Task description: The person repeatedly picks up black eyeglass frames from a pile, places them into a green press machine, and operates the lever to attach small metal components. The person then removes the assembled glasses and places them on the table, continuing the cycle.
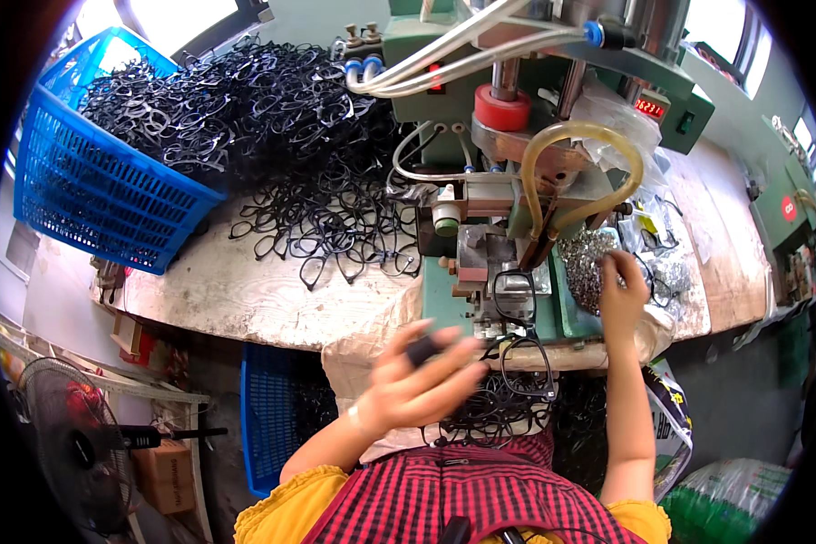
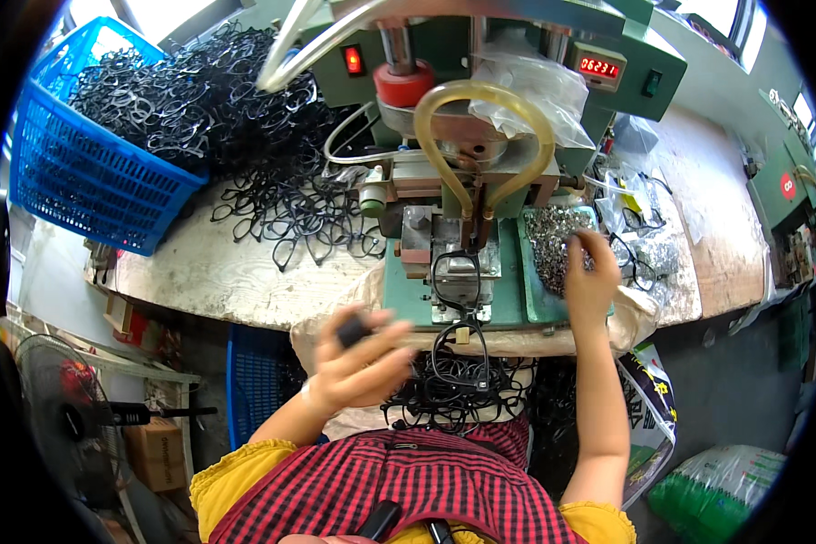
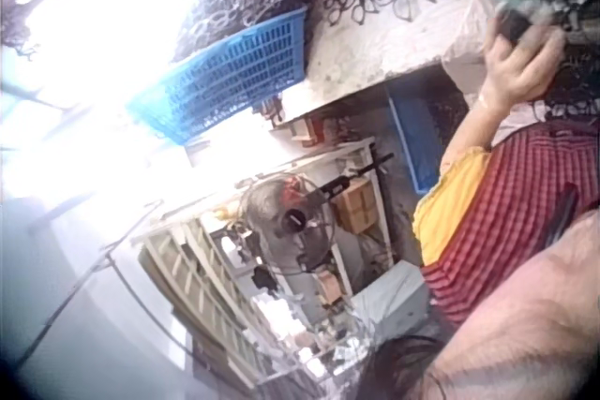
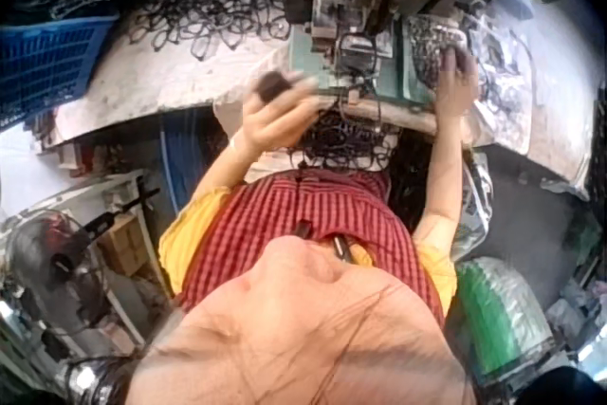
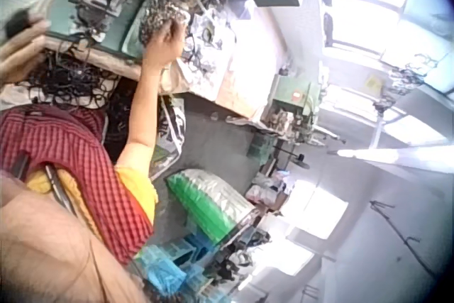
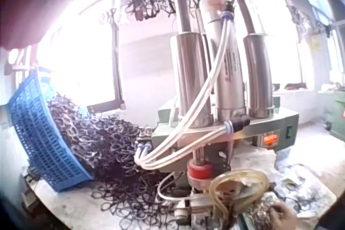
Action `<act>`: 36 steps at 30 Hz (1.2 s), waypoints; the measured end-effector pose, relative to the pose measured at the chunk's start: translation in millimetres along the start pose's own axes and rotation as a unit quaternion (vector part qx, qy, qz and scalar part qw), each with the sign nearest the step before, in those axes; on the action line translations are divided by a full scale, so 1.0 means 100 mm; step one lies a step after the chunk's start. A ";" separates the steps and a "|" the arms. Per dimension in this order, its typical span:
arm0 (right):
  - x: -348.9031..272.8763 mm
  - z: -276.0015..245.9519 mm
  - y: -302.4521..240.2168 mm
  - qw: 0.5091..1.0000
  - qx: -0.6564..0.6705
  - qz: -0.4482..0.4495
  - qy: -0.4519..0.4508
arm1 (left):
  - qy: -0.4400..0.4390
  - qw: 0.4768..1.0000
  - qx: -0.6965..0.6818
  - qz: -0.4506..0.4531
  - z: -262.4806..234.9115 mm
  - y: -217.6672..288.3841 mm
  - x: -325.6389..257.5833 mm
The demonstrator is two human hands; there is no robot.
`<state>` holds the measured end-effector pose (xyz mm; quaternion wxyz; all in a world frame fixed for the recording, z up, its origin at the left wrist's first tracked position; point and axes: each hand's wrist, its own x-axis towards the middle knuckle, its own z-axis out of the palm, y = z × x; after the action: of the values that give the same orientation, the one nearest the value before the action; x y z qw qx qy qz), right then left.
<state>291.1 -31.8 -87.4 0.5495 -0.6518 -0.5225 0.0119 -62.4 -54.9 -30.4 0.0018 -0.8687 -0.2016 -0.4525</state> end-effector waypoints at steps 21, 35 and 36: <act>-0.63 -0.37 -0.13 0.991 -0.050 0.088 0.084 | -0.036 0.798 0.393 -0.455 -0.27 -2.86 -0.69; -0.05 0.31 -1.16 0.975 0.220 -0.001 -0.039 | 0.153 0.882 0.123 -0.428 -0.22 -2.59 -0.64; -0.09 0.43 -1.15 0.966 0.256 0.034 -0.032 | 0.195 0.882 0.105 -0.415 -0.23 -2.39 -0.52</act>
<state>185.0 -25.0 -25.1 0.6803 -0.5063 -0.4968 0.1844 -191.2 142.6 -100.7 -0.0559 -0.5944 -0.5858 -0.5480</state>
